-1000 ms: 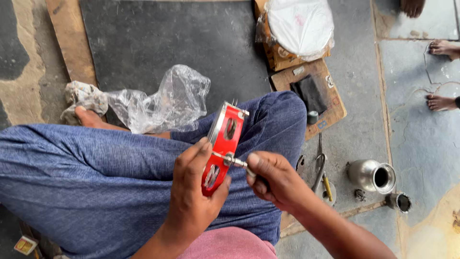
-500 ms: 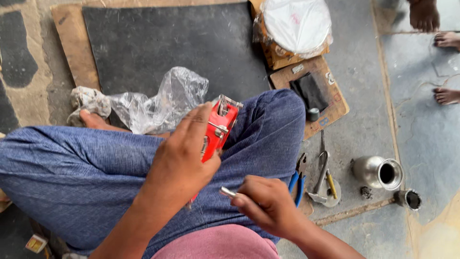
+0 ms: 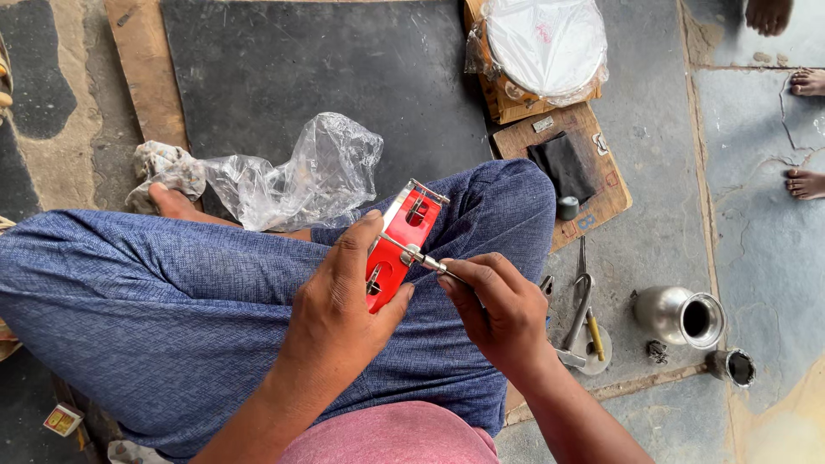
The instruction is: The person unboxes a small percussion instrument, removes the plastic wrapping, and uses a small tool and a pair of pliers to adjust the tension rods on its side.
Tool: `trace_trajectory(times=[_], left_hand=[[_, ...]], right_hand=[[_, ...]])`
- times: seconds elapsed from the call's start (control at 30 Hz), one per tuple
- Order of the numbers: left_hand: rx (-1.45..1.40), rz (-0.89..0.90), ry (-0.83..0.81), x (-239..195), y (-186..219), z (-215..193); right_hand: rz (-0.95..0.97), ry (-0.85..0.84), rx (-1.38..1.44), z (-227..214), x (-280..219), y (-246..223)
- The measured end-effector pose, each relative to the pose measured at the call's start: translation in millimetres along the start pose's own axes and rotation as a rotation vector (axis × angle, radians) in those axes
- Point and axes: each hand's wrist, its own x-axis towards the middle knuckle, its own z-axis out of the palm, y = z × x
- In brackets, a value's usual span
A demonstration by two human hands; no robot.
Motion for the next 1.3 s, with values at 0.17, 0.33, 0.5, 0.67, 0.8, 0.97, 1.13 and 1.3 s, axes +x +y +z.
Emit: trace_trajectory(times=[0.17, 0.33, 0.5, 0.67, 0.8, 0.97, 1.13, 1.3], left_hand=[[0.006, 0.021, 0.043, 1, 2, 7], [0.033, 0.021, 0.070, 3, 2, 9], [0.059, 0.019, 0.089, 5, 2, 10], [0.119, 0.013, 0.092, 9, 0, 11], [0.151, -0.001, 0.113, 10, -1, 16], [0.188, -0.004, 0.114, 13, -2, 19], [0.220, 0.041, 0.122, 11, -3, 22], [0.199, -0.007, 0.108, 14, -4, 21]], right_hand=[[-0.123, 0.010, -0.062, -4, 3, 4], [-0.238, 0.015, -0.118, -4, 14, 12], [-0.351, -0.027, -0.100, -3, 21, 14], [-0.414, -0.036, -0.134, -8, 33, 22], [-0.314, -0.108, -0.114, -4, 32, 24], [-0.137, -0.174, 0.011, -1, 27, 30], [1.064, -0.418, 1.203, 8, 15, 50], [0.916, -0.478, 0.955, 6, 20, 42]])
